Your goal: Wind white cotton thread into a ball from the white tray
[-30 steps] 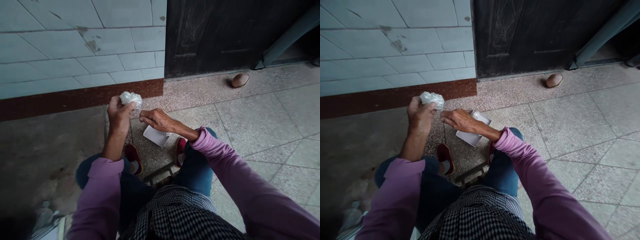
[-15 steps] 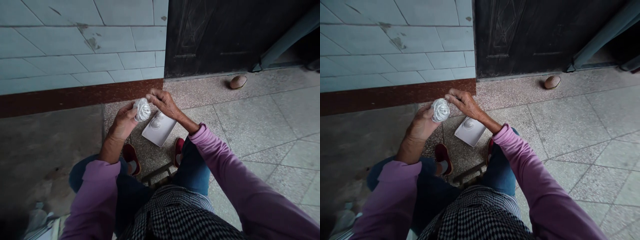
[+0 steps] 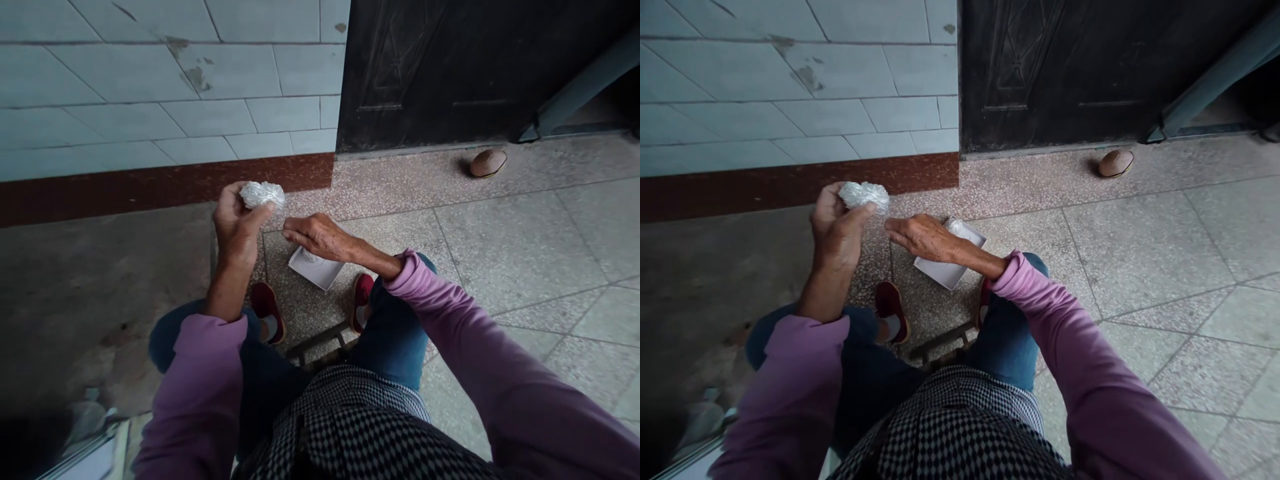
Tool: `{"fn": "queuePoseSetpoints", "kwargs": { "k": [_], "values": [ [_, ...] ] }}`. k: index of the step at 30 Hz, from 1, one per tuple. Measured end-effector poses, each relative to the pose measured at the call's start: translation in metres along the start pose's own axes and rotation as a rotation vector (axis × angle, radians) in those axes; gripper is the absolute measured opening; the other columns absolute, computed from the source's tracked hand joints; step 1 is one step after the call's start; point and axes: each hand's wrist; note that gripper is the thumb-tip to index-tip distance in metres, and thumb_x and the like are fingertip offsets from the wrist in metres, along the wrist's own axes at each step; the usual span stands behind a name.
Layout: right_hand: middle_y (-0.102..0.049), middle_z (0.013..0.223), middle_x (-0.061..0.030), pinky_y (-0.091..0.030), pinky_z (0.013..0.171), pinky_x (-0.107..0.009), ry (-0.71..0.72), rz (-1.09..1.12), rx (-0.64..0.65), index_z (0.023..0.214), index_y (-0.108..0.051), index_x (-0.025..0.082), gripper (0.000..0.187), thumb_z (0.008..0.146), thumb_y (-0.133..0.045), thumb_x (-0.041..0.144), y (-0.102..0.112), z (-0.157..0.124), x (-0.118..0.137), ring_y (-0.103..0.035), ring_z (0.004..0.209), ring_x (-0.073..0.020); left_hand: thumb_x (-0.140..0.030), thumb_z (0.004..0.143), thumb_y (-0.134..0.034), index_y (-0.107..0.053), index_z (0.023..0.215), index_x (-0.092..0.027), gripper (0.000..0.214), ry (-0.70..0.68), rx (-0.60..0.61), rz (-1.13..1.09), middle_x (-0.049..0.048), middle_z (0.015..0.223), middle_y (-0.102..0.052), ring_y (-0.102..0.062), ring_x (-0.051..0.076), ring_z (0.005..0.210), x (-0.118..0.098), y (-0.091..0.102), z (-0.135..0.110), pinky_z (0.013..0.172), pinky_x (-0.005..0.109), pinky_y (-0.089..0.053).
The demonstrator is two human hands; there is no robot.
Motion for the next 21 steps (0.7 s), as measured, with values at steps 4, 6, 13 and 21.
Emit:
{"fn": "queuePoseSetpoints", "kwargs": {
  "k": [4,6,13,21],
  "values": [
    [-0.065,0.09,-0.0028,-0.047,0.089,-0.036,-0.016,0.091,-0.194,0.092,-0.062,0.025,0.055,0.137,-0.078,0.051,0.022,0.008,-0.004,-0.06,0.093,-0.0227,-0.049,0.065,-0.124,-0.082,0.112,-0.023,0.069,0.057,0.142,0.127,0.002,0.102,-0.086,-0.079,0.024,0.097,-0.002,0.001,-0.006,0.086,0.038,-0.061],
    [-0.059,0.085,-0.002,-0.048,0.086,-0.036,-0.034,0.121,-0.273,0.086,-0.059,0.026,0.062,0.135,-0.081,0.057,0.031,0.012,-0.013,-0.057,0.092,-0.0227,-0.045,0.065,-0.123,-0.084,0.11,-0.023,0.063,0.158,0.298,0.116,0.0035,0.102,-0.088,-0.08,0.026,0.095,-0.007,-0.002,-0.013,0.085,0.038,-0.062],
    [-0.052,0.087,0.0007,-0.049,0.086,-0.034,0.028,0.197,-0.305,0.088,-0.053,0.026,0.072,0.135,-0.07,0.078,0.015,0.02,-0.037,-0.052,0.088,-0.0209,-0.039,0.063,-0.118,-0.079,0.107,-0.027,0.06,0.244,0.362,-0.151,0.007,0.109,-0.085,-0.083,0.03,0.104,-0.022,-0.008,-0.019,0.094,0.043,-0.07],
    [-0.062,0.087,-0.0004,-0.049,0.087,-0.036,0.078,0.175,-0.039,0.091,-0.06,0.024,0.067,0.137,-0.069,0.072,-0.013,0.001,-0.017,-0.059,0.084,-0.0199,-0.027,0.064,-0.11,-0.065,0.103,-0.029,0.06,-0.045,0.016,0.081,-0.0018,0.097,-0.069,-0.062,0.021,0.089,0.002,0.004,0.002,0.08,0.033,-0.055]
  ]
}}
Point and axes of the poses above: each hand's wrist, its own z-axis towards the middle knuckle, its own y-axis out of the back of the hand, x = y × z
